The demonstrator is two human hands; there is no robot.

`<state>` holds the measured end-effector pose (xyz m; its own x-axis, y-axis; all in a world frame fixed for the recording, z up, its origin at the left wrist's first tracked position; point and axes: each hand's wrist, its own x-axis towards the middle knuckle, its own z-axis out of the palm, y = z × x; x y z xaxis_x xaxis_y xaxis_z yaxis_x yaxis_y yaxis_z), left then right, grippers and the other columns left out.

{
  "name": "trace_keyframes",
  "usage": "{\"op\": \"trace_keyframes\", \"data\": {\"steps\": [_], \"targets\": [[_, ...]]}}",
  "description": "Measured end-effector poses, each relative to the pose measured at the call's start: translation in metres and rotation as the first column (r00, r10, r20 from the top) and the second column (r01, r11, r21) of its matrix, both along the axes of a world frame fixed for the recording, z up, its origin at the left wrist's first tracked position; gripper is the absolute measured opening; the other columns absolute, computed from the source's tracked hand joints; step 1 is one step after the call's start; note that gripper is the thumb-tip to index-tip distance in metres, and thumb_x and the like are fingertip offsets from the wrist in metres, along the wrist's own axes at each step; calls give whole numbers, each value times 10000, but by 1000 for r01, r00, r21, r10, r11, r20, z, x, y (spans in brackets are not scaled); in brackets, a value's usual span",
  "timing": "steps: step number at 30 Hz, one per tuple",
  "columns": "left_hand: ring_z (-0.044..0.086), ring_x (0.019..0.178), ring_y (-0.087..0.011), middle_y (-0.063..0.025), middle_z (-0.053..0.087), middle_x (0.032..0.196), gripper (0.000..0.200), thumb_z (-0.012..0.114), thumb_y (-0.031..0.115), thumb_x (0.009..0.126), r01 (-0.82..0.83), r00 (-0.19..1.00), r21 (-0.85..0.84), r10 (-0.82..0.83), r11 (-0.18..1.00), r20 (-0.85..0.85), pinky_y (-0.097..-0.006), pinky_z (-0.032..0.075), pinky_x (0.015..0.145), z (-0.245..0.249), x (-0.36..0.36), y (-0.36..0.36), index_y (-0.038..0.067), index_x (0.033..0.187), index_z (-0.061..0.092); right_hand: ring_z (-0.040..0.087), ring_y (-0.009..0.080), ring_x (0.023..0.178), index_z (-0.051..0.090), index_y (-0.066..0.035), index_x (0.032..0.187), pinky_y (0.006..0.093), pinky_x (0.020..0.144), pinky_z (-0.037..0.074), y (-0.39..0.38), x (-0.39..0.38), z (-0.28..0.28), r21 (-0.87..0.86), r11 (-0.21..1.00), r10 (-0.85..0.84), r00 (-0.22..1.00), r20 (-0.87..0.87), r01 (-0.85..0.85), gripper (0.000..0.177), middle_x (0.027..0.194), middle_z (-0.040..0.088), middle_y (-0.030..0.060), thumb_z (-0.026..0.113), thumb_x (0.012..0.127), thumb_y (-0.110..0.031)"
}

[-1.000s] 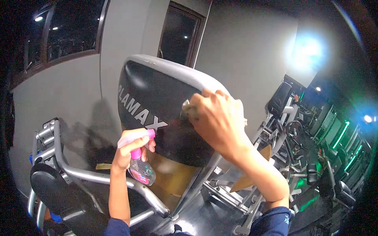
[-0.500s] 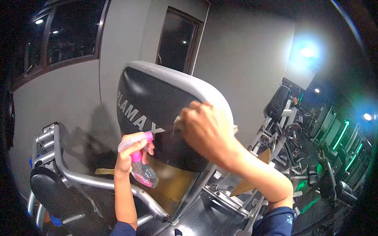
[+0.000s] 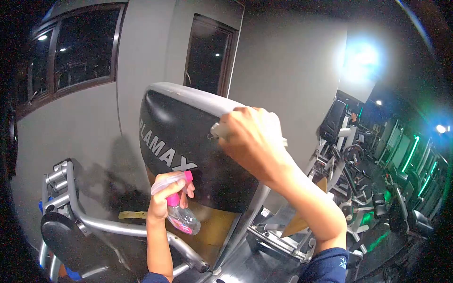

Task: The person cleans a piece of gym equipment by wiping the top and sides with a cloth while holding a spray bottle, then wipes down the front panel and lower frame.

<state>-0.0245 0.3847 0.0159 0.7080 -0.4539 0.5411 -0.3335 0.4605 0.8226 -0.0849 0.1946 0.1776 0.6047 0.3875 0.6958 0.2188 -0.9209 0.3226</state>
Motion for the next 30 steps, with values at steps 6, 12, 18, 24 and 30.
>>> {"op": "trace_keyframes", "data": {"steps": [6,12,18,24,30], "targets": [[546,438,-150,-135,635,674,325,583,256,901,8,1000,-27,-8,1000,10,-266,442,452,-1,2,-4,-56,832,646,685,344,752,712,-68,822,434,686,550,-18,-35,-8,101,987,-126,992,-25,128,147,789,682,159,706,746,-193],[579,500,-146,-129,653,742,286,588,204,918,137,990,9,-137,991,-31,-247,437,470,-7,8,-8,-66,862,666,682,329,778,684,-37,828,440,704,552,-2,2,2,85,983,-168,985,32,165,176,846,680,160,706,750,-193],[555,440,-160,-152,639,691,336,584,256,899,86,996,31,-85,996,-32,-272,445,455,-6,5,-7,-67,824,640,665,282,871,627,-55,977,427,659,550,1,10,-21,-21,987,-156,974,165,162,286,900,659,106,723,768,-225],[591,509,-149,-126,656,751,307,586,236,915,146,988,-35,-148,989,-34,-239,462,479,-14,14,1,-60,924,667,633,229,887,625,-141,994,414,665,533,-9,-43,-56,166,962,-224,974,36,216,310,917,651,20,759,753,-282],[596,507,-139,-123,659,758,307,589,236,906,180,983,-38,-181,983,-17,-237,464,479,-18,21,7,-57,946,670,625,220,834,677,-165,990,346,709,505,-16,-58,-96,392,903,-228,970,84,178,356,892,660,14,823,666,-199]]}}
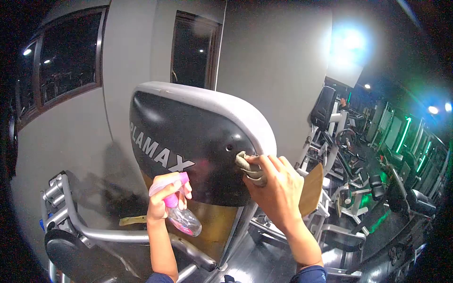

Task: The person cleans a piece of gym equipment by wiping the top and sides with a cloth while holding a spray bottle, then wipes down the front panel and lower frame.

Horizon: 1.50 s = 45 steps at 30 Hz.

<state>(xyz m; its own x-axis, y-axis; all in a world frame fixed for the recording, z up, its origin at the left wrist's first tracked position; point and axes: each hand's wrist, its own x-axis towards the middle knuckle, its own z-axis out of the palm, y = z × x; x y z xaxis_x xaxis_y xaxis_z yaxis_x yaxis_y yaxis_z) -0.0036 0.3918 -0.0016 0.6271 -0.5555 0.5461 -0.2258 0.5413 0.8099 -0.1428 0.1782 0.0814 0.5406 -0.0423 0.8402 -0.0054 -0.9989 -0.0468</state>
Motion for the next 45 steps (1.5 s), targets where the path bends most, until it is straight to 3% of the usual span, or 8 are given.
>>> {"op": "trace_keyframes", "data": {"steps": [5,7,14,18,23,28,39,45], "targets": [[586,495,-140,-123,655,741,308,591,237,901,22,1000,4,-22,1000,3,-237,451,469,0,-1,-4,-60,929,669,640,228,856,658,-152,978,370,674,518,17,24,15,-61,998,5,998,57,-2,302,876,638,20,778,730,-275],[566,440,-147,-137,637,670,343,598,287,879,-43,999,-2,43,999,7,-263,466,437,4,-5,-7,-48,818,636,635,215,913,650,-166,977,381,655,532,25,36,19,-93,996,-6,999,32,9,289,888,619,12,763,747,-300],[588,496,-147,-124,655,739,298,601,230,896,11,1000,5,-11,1000,14,-238,451,466,0,0,-3,-57,926,675,587,182,863,650,-194,1005,331,595,519,32,29,-2,-251,966,48,996,-74,-66,348,871,574,-16,785,695,-278],[598,502,-142,-122,659,743,288,612,223,896,-15,1000,-13,14,1000,-27,-231,467,470,0,-2,-4,-55,933,678,598,177,832,661,-216,981,344,559,512,13,12,-5,-194,979,48,992,-116,-70,354,857,584,-32,808,663,-274],[597,497,-136,-120,665,748,288,612,224,898,6,1000,-7,-6,1000,-14,-229,467,471,-2,0,-2,-54,935,678,628,204,833,707,-188,996,341,711,515,-2,-4,7,-69,998,-4,999,-40,1,348,888,664,-3,816,666,-208],[594,495,-137,-117,663,743,285,600,214,901,1,1000,-6,-1,1000,-5,-233,463,472,-3,1,-3,-57,939,675,630,190,830,696,-178,964,332,656,519,13,16,-3,-90,994,66,993,101,-57,305,866,650,-10,806,682,-218],[598,505,-139,-117,663,739,283,612,215,894,-3,1000,19,3,1000,-24,-234,468,472,-1,1,3,-58,934,675,577,162,769,669,-219,992,313,549,496,24,15,-44,-156,981,96,989,-109,-113,383,798,551,-33,796,630,-233],[588,487,-134,-119,663,730,286,613,225,895,8,1000,32,-7,999,-11,-231,463,470,-2,3,1,-53,913,675,639,226,759,727,-121,904,339,688,514,10,-1,-31,56,997,51,998,39,-53,353,819,672,31,825,567,-83]]}}
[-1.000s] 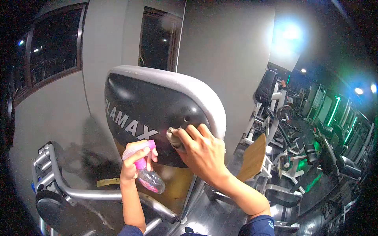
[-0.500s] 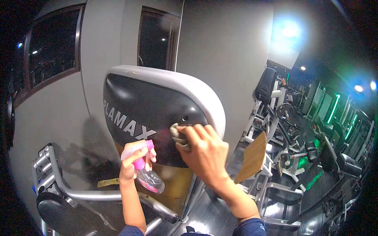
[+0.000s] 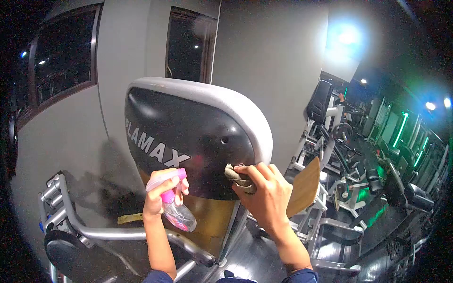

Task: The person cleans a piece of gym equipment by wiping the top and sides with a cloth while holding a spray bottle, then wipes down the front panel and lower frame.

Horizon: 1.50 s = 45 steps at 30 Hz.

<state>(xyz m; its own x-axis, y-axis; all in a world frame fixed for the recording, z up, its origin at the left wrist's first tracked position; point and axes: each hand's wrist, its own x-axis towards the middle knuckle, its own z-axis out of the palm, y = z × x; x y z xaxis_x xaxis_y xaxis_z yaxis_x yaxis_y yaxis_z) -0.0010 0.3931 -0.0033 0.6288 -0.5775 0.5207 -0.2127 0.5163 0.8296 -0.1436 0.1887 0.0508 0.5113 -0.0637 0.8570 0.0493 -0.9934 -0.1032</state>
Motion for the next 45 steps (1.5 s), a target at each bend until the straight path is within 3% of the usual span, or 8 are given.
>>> {"op": "trace_keyframes", "data": {"steps": [10,12,19,23,30,33,35,45], "targets": [[579,460,-141,-127,657,696,317,596,251,894,-27,998,55,24,998,52,-239,455,455,5,-4,4,-54,837,658,572,159,777,669,-226,1056,308,561,499,29,31,-60,-204,972,89,986,-143,-117,433,830,571,-45,783,639,-222],[578,449,-141,-137,653,684,317,597,254,887,-51,997,55,48,997,55,-243,463,446,5,-5,6,-46,797,649,569,158,765,674,-229,1049,307,554,495,20,24,-59,-199,973,89,984,-152,-119,429,820,571,-44,782,635,-215],[642,646,-153,-123,671,789,274,575,166,924,23,996,69,-29,997,79,-245,489,466,0,-3,11,-75,990,686,625,207,745,741,-145,930,330,681,518,-7,-5,-40,33,999,32,999,-1,-32,384,823,682,4,818,562,-71],[651,687,-158,-120,671,799,282,580,169,926,58,994,95,-66,994,89,-245,494,465,2,-4,7,-70,1029,688,633,191,759,684,-157,928,325,647,516,-3,7,-59,55,997,53,995,86,-58,354,844,682,-2,825,603,-139],[650,680,-155,-115,672,801,277,590,171,922,103,990,115,-114,988,89,-239,492,466,-4,5,3,-60,1037,693,577,171,737,673,-223,959,311,566,495,30,30,-92,-88,984,147,984,-106,-156,364,779,581,-41,784,617,-164],[648,665,-154,-115,672,804,274,600,172,918,81,994,137,-90,987,60,-236,492,469,-6,4,4,-57,1034,696,606,175,752,709,-193,905,311,614,511,16,15,-85,-44,993,102,990,-102,-107,332,797,650,-29,814,593,-152],[648,656,-154,-116,672,807,273,605,170,916,99,992,137,-109,986,68,-234,492,468,-6,4,6,-57,1037,696,620,207,756,714,-144,897,331,681,519,-3,5,-84,11,995,102,993,-50,-102,346,827,687,3,825,570,-119],[655,670,-157,-124,668,805,278,606,178,913,167,981,160,-180,973,68,-241,507,477,-8,3,-8,-66,1014,694,613,234,739,689,-114,916,343,655,492,-24,8,-18,86,994,38,946,323,-69,325,822,678,41,821,620,-83]]}}
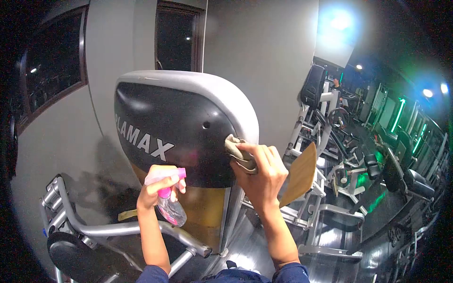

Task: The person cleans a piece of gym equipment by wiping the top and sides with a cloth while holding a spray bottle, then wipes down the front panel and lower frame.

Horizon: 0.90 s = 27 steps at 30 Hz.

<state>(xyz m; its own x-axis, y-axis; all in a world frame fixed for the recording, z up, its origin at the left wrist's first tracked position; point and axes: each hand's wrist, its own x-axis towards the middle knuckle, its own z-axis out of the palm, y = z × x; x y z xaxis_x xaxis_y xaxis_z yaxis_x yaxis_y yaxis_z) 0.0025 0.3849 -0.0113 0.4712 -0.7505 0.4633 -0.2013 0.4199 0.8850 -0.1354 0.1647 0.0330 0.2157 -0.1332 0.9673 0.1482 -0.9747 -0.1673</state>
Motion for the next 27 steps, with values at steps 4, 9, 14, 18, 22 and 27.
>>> {"op": "trace_keyframes", "data": {"steps": [4,9,14,18,22,27], "targets": [[647,639,-149,-113,666,789,272,610,201,908,-6,1000,33,5,999,17,-238,504,480,3,-3,-3,-58,926,695,603,256,724,670,-94,895,357,652,484,-2,0,-21,53,997,60,998,-28,-59,322,812,658,62,822,612,-65],[627,593,-134,-101,666,776,284,614,224,904,-22,999,100,19,995,31,-229,494,491,5,-5,-5,-45,852,687,631,277,735,678,-45,889,357,667,500,-3,-8,-97,154,985,106,977,-187,-78,328,817,664,103,808,590,-14],[606,569,-121,-93,664,782,227,617,165,899,-22,1000,190,17,982,26,-227,487,494,5,-16,-8,-37,975,687,612,248,727,676,-104,911,356,637,493,-6,-16,-125,142,988,107,941,-321,-64,310,807,658,48,808,631,-98],[598,574,-105,-79,657,789,243,616,152,910,-21,998,263,6,965,60,-230,488,494,-10,-21,-4,-49,1035,674,616,261,709,681,-76,920,356,639,488,-3,-19,-106,225,958,212,966,-150,-176,318,809,658,80,796,624,-71],[605,505,-146,-96,677,792,277,628,234,899,-124,991,323,134,938,-8,-251,475,469,-19,-39,1,-40,884,665,627,265,720,679,-59,932,343,661,497,1,-13,-106,247,949,240,959,-153,-198,322,830,668,98,784,628,-45],[597,501,-137,-94,628,725,277,615,200,921,-236,969,336,246,912,12,-261,463,438,-35,-58,-4,-58,990,686,682,219,790,666,-24,946,304,739,523,-1,-21,-140,463,847,378,908,-181,-260,298,870,695,118,761,664,-33]]}}
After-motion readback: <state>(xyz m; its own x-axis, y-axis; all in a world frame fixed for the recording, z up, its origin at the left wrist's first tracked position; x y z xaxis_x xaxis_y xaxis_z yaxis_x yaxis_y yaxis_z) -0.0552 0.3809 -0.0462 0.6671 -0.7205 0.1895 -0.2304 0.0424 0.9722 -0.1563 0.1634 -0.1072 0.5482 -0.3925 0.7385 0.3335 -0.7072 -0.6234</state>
